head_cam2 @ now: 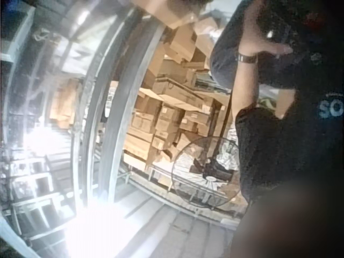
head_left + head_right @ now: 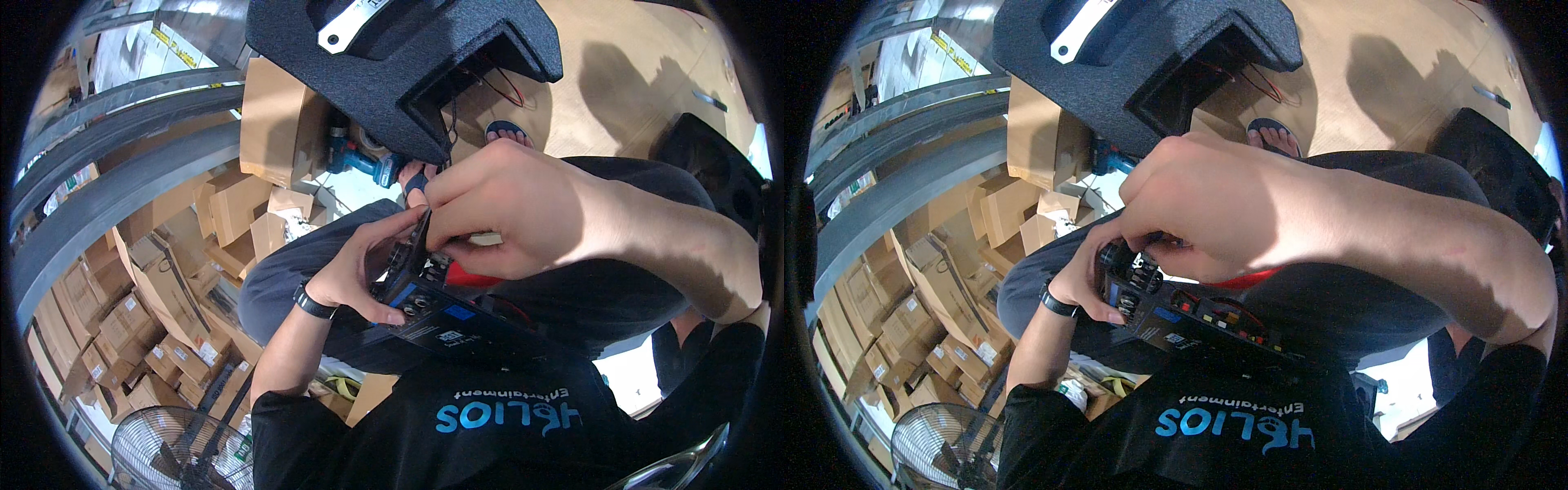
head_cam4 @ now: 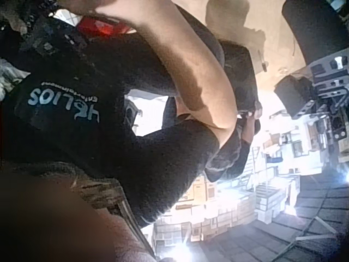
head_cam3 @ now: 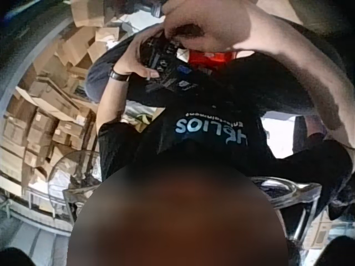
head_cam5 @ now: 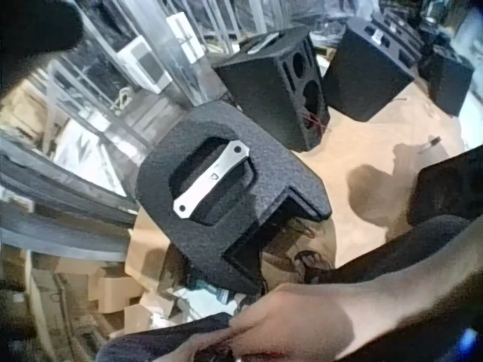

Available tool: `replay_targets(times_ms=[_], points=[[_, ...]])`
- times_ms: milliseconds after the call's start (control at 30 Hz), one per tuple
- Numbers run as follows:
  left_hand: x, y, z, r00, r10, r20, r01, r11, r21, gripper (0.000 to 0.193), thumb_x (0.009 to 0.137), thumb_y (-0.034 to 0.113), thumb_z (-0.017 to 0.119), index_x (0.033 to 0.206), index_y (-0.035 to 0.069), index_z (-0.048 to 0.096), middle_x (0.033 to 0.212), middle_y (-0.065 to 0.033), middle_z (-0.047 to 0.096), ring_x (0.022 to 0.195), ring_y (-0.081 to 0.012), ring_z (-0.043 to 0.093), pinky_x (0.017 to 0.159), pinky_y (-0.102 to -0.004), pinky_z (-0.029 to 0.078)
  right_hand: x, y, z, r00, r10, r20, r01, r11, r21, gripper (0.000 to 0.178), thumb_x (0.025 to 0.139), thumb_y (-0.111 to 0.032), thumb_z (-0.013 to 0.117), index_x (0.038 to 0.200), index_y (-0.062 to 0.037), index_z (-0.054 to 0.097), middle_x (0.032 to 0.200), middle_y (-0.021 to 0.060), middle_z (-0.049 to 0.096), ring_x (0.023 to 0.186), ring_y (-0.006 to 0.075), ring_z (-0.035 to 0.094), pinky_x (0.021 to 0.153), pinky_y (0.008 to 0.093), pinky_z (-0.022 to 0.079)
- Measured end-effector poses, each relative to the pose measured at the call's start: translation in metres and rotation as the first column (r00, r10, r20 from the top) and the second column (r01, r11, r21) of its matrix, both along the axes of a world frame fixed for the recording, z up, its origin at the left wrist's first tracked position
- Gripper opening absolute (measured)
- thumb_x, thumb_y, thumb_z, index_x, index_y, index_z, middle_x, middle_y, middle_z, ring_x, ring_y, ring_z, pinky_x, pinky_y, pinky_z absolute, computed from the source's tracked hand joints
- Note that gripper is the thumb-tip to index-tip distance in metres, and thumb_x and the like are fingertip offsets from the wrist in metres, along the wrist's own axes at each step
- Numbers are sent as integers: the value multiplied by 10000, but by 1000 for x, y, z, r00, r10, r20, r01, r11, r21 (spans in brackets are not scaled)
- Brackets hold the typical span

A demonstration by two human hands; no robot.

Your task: The person sits on the floor and assembles an electronic device by connecting wires and components to a circuit board. They use their hands to plug in connectors and adjust parts within a foam-lined case.

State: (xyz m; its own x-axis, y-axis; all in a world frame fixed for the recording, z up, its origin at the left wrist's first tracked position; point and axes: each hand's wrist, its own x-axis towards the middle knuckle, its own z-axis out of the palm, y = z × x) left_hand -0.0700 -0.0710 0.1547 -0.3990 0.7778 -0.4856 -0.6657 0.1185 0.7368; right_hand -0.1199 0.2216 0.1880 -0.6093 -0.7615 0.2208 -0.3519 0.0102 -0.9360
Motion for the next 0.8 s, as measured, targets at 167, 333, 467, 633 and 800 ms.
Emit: replay_targets(times_ms=[167, 333, 467, 633, 800], points=[[-2, -3, 0, 999, -38, -10, 37, 999, -20, 1339, 509, 257, 989, 1611, -4, 275, 1570, -160, 453, 1419, -238, 453, 1202, -393, 308, 1, -1, 2, 1000, 2, -22, -1, 1000, 30, 122, 853, -82, 691, 947, -12, 725, 822, 138, 680, 852, 298, 723, 794, 405, 571], [-2, -2, 1, 998, -31, -46, 31, 999, -16, 1351, 501, 245, 991, 1610, -19, 266, 1556, -158, 467, 1407, -235, 463, 1203, -384, 302, 0, -1, 2, 999, 4, -38, -3, 1000, 26, 118, 852, -62, 694, 956, -17, 726, 825, 141, 711, 845, 292, 739, 806, 400, 580], [-2, -1, 3, 1000, -22, -1, 22, 1000, -18, 1357, 492, 237, 992, 1608, -25, 265, 1546, -155, 479, 1398, -232, 470, 1202, -379, 302, 1, -1, 1, 999, -10, -36, 11, 1000, 13, 115, 837, -44, 700, 946, -25, 730, 825, 140, 720, 837, 287, 744, 810, 399, 586], [-2, -1, 4, 1000, -20, 3, 21, 999, -48, 1351, 492, 239, 990, 1608, -19, 273, 1536, -151, 490, 1392, -229, 475, 1194, -378, 312, 2, -1, 1, 999, -10, -39, 9, 1000, -20, 119, 840, -42, 690, 954, -39, 725, 799, 129, 708, 818, 280, 741, 792, 395, 584], [-2, -1, 4, 1000, -17, 6, 17, 998, -55, 1343, 492, 238, 988, 1606, -17, 281, 1531, -152, 495, 1380, -231, 487, 1189, -384, 322, 3, 0, 0, 1000, 21, 3, -21, 1000, -9, 108, 844, -50, 676, 946, -49, 711, 763, 118, 686, 781, 283, 725, 763, 400, 573]])
